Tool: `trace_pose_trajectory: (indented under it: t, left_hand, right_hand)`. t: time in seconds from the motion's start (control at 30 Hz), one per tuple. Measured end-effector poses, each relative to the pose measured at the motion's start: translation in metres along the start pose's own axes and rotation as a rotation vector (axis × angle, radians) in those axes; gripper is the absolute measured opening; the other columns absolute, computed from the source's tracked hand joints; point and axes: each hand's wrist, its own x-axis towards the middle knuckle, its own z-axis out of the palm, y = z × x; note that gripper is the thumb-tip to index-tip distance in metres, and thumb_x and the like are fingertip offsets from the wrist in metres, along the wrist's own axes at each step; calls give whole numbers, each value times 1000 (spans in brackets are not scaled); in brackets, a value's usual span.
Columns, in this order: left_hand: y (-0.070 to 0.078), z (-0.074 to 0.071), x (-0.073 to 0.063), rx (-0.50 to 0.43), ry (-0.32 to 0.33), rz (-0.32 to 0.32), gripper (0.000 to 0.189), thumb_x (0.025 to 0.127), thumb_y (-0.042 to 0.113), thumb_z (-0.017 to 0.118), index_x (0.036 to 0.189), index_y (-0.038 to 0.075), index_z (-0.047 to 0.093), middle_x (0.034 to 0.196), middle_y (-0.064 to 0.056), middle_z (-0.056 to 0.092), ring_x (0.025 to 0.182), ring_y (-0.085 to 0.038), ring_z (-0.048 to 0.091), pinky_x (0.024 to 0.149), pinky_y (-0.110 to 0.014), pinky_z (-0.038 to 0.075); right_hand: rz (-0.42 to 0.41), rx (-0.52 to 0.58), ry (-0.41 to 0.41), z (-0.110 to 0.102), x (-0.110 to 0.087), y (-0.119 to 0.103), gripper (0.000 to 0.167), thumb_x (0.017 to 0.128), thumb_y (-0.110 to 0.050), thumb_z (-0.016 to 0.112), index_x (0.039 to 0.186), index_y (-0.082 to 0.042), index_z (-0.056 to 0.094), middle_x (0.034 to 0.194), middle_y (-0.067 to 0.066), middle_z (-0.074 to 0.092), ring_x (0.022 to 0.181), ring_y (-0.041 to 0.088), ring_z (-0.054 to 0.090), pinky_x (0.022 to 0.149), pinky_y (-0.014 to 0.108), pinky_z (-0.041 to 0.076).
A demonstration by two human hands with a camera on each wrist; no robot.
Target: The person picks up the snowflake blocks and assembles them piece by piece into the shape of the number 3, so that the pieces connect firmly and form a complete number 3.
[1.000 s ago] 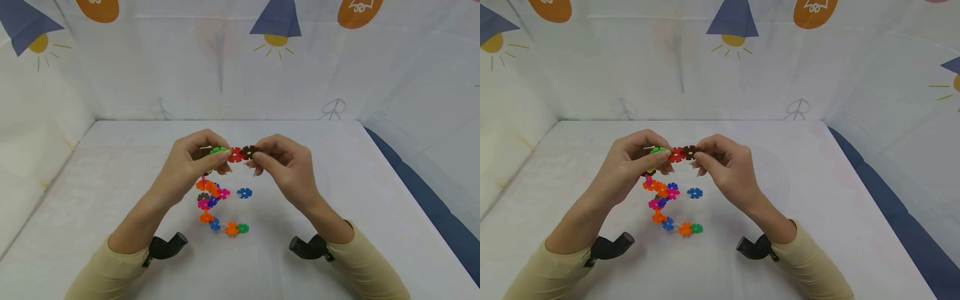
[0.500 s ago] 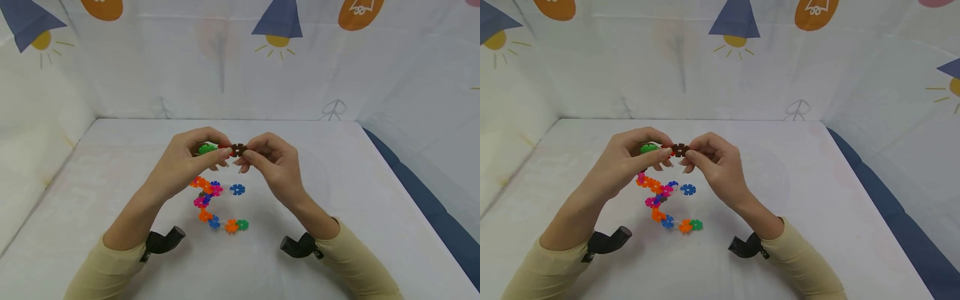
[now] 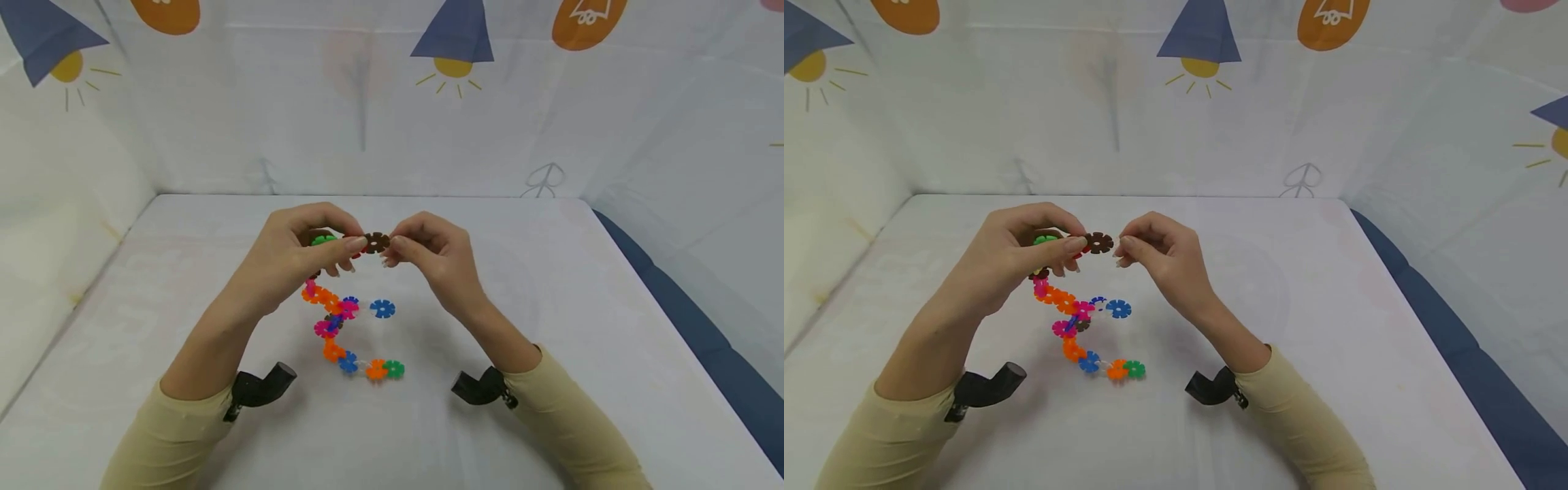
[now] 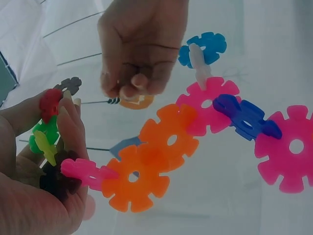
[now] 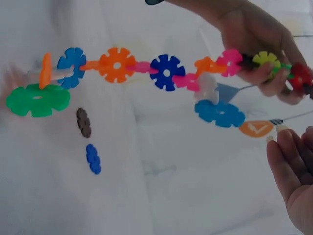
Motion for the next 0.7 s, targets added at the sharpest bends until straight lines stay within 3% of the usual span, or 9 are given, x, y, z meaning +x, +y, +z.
trace_pose_trajectory:
  t: [0.27,0.33,0.53,0.7]
  left_hand:
    - [2,-4,-1,2,-23,-22,10,93,27,69,100,19,69,84,-6,69,73,-28,66,56,-36,50]
    - [2,-5,-2,3,-25,-20,10,93,26,69,100,19,69,84,-7,68,73,-28,65,55,-35,50]
    - [2,-7,-2,20,-32,-7,13,94,27,68,101,16,70,91,-11,67,73,-26,64,58,-33,51]
    - [1,-8,-2,22,-19,-8,13,94,26,68,101,16,70,91,-10,66,73,-25,62,57,-31,49]
  right_hand:
    - [192,-132,-86,0,8,38,8,95,-6,63,101,-1,66,94,17,71,78,31,71,76,34,62]
    - [236,-204,-132,2,8,47,12,95,-9,65,105,-3,67,95,13,72,80,32,71,74,33,62]
    - [327,-489,-308,12,11,68,26,92,-15,68,116,-5,68,100,5,71,85,17,67,72,27,57]
    - [323,-579,-474,18,14,84,28,90,-13,69,117,-5,67,100,7,68,84,18,62,72,24,54]
